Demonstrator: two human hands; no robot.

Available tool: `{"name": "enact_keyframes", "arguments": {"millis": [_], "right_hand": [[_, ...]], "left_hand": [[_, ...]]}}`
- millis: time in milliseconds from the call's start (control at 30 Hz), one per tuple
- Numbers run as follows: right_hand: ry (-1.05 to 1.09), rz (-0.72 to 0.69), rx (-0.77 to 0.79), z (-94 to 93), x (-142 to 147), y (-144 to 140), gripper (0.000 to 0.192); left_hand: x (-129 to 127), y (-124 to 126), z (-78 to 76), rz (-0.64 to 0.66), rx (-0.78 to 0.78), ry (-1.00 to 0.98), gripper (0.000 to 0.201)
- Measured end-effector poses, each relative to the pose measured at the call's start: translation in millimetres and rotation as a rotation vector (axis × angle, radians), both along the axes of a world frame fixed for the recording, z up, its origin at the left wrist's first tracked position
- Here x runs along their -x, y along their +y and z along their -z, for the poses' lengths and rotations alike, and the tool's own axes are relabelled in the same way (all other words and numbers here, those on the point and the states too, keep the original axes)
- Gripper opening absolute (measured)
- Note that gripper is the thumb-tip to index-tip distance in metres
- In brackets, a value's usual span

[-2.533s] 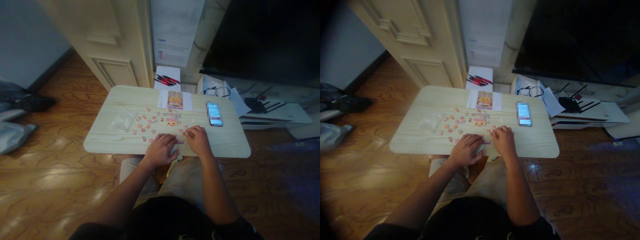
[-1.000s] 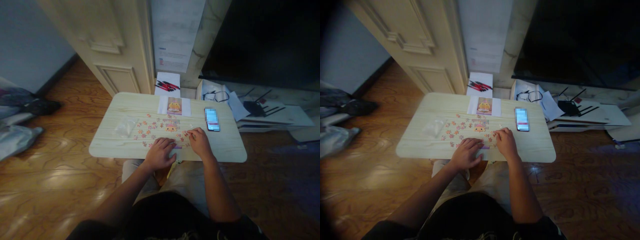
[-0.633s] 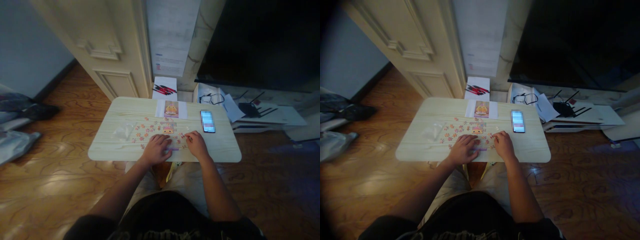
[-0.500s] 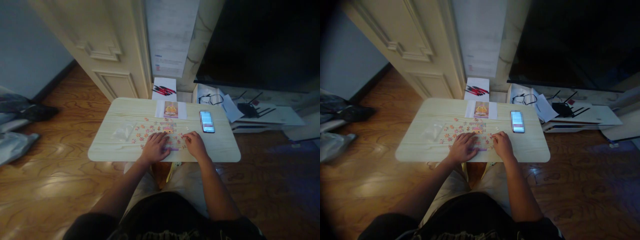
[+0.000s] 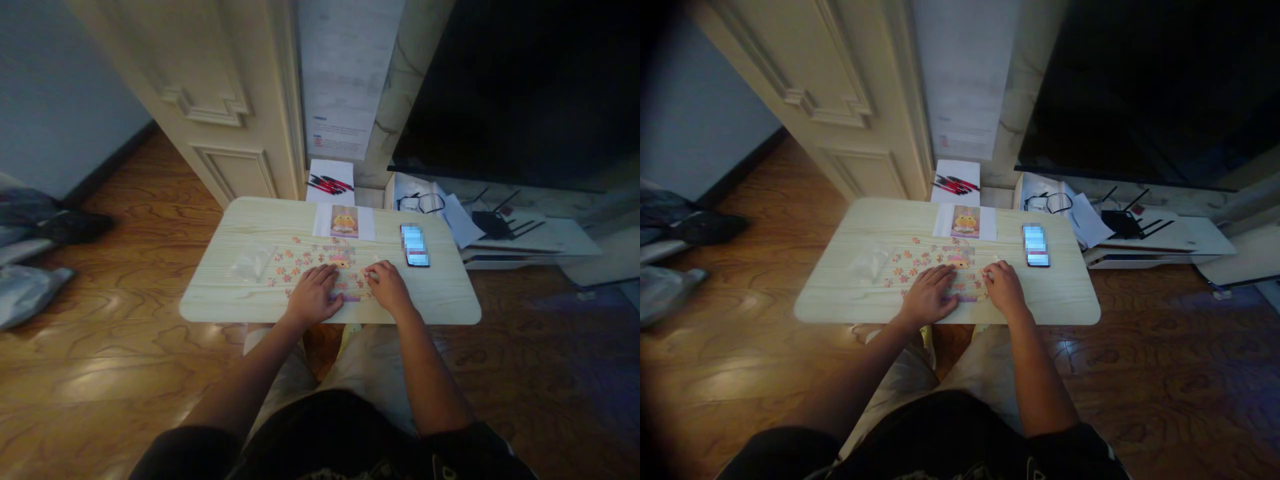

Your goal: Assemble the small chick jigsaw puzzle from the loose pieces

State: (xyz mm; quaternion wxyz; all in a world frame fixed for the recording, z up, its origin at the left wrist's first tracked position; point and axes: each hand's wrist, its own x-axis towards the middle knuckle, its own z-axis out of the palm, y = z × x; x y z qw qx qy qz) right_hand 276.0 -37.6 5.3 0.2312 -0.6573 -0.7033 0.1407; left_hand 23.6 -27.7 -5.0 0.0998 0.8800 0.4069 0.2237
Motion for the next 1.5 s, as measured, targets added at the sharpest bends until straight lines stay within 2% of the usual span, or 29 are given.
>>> {"name": "enact_keyframes", "arguments": {"millis": [400,667,833,1100,1500], "right_hand": [[0.048,0.047,0.025,6.5,1,0,0.009],[0.051,0.046,0.031,2.0,-1,-3,0.007],[0.184,0.047,0.098,-4.1,7,9,0.008],[0.191,0.069,0.085,-16.6,10,32,0.005],[0.095,0.031,0.269,-18.5,-12,12,0.009]], "left_hand": [[1,2,1.4,0.017,0.03,0.027,0.058],[0,1,0.6,0.014,0.03,0.02,0.053],[0,1,-0.7,0.012,0.031,0.026,0.05],[-1,0,-3.5,-0.013,0.035,0.037,0.05],[-2,1,0.2,0.005,0.011,0.045,0.051]]}}
